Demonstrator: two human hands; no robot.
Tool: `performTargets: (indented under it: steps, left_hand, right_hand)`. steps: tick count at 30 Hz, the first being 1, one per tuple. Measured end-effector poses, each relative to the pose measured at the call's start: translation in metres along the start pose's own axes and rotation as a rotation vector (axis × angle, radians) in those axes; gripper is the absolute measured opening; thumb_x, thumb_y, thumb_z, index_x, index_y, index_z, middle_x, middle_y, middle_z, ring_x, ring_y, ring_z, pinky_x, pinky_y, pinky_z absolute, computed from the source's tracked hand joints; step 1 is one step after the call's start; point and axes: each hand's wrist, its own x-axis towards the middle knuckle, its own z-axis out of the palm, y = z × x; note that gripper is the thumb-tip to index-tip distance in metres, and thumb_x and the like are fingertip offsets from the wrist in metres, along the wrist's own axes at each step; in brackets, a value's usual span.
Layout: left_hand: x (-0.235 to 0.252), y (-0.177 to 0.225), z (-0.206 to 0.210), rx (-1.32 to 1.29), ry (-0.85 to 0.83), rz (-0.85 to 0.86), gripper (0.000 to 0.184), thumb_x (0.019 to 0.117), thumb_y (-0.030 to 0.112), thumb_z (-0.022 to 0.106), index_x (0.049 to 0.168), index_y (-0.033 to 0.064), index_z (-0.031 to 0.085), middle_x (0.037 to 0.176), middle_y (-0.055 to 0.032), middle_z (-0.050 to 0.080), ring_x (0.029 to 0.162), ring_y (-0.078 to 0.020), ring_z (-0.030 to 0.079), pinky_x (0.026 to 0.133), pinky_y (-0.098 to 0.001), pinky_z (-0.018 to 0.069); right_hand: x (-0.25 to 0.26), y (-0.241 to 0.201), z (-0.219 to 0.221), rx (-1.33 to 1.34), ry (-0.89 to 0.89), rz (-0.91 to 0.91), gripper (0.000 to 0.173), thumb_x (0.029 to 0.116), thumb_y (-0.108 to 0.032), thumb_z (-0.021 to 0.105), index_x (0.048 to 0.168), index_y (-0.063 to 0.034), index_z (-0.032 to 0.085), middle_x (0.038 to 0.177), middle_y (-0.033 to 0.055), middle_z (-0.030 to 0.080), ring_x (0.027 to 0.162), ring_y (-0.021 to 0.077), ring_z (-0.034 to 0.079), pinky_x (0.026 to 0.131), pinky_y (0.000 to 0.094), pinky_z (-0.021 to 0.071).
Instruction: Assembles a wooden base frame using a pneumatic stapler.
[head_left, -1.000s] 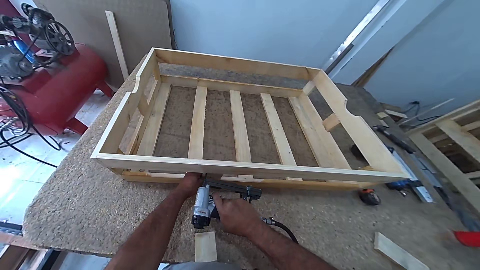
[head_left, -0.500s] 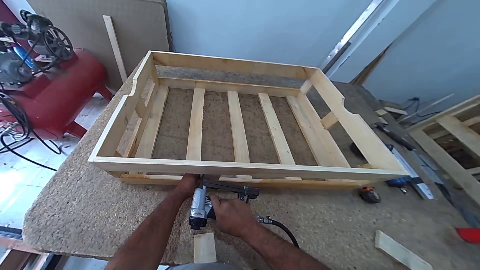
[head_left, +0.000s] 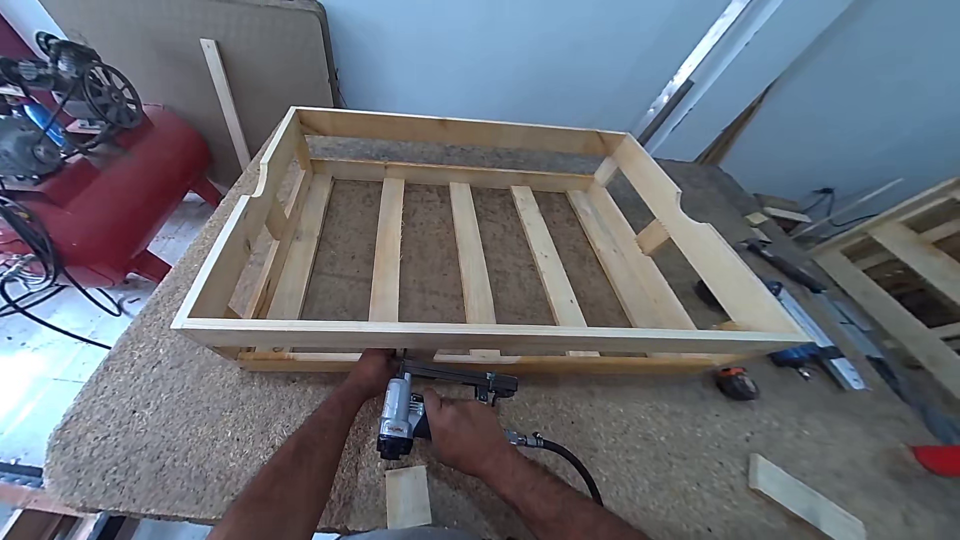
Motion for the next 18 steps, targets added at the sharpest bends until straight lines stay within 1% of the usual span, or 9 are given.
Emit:
performTargets:
  steps: [3,4,7,11,13,15,18]
  left_hand:
    - [0.001,-0.001,0.0,-0.015,-0.008,-0.011,0.028,0.1059,0.021,0.055,0.112,0.0006,0.072,0.112,-0.0195,0.071,0.111,-0.0334,0.067,0.103,-0.0538,0.0484]
    - [0.001,-0.002,0.0,-0.007,-0.015,-0.015,0.029,0.1062,0.023,0.054,0.112,0.0009,0.072,0.112,-0.0195,0.071,0.111,-0.0335,0.067,0.103,-0.0541,0.0483]
    - [0.004,-0.004,0.002,-0.001,-0.017,-0.03,0.032,0.1065,0.028,0.054,0.11,0.0023,0.073,0.109,-0.0179,0.072,0.109,-0.0322,0.068,0.102,-0.0535,0.0496]
    - [0.008,-0.01,0.006,-0.035,-0.008,-0.04,0.039,0.1063,0.037,0.055,0.105,0.0032,0.074,0.102,-0.0154,0.073,0.103,-0.0297,0.069,0.098,-0.053,0.0515]
    - [0.01,-0.013,0.008,-0.05,0.005,-0.027,0.039,0.1055,0.04,0.056,0.106,0.0054,0.075,0.102,-0.013,0.074,0.103,-0.0276,0.07,0.098,-0.0527,0.0518]
    - [0.01,-0.015,0.009,-0.065,0.019,-0.016,0.037,0.1042,0.041,0.059,0.107,0.0083,0.075,0.104,-0.0099,0.075,0.105,-0.0247,0.07,0.1,-0.051,0.0517]
    - [0.013,-0.017,0.011,-0.062,0.041,-0.009,0.037,0.1027,0.043,0.06,0.107,0.0101,0.076,0.104,-0.0077,0.075,0.105,-0.023,0.07,0.1,-0.0499,0.052]
  right_hand:
    - [-0.001,0.001,-0.002,0.02,-0.032,0.024,0.062,0.0964,-0.022,0.06,0.152,-0.0033,0.039,0.108,0.0241,0.07,0.097,0.0444,0.071,0.077,0.0609,0.0563]
    - [-0.002,0.002,-0.003,0.026,-0.039,0.033,0.063,0.0962,-0.022,0.061,0.152,-0.0036,0.038,0.109,0.0243,0.07,0.097,0.0448,0.071,0.077,0.0615,0.0561]
    - [-0.004,0.005,0.0,0.025,-0.021,0.039,0.058,0.0961,-0.024,0.061,0.147,-0.0025,0.043,0.108,0.0239,0.07,0.097,0.0442,0.071,0.077,0.0607,0.0564]
    - [-0.005,0.011,0.005,0.016,0.011,0.032,0.06,0.096,-0.025,0.061,0.148,-0.0021,0.042,0.106,0.0229,0.071,0.095,0.0433,0.072,0.076,0.0596,0.057]
    - [-0.006,0.014,0.007,0.02,0.021,0.03,0.06,0.0951,-0.026,0.062,0.146,-0.0015,0.044,0.107,0.0229,0.071,0.096,0.0429,0.072,0.077,0.0592,0.0572]
    - [-0.007,0.016,0.008,0.017,0.029,0.033,0.058,0.0955,-0.026,0.062,0.145,-0.0012,0.044,0.105,0.0226,0.071,0.095,0.0426,0.072,0.076,0.0588,0.0573]
    - [-0.01,0.019,0.008,0.016,0.02,0.042,0.061,0.0961,-0.025,0.062,0.148,-0.0016,0.041,0.103,0.0225,0.071,0.094,0.0428,0.072,0.077,0.0589,0.0572]
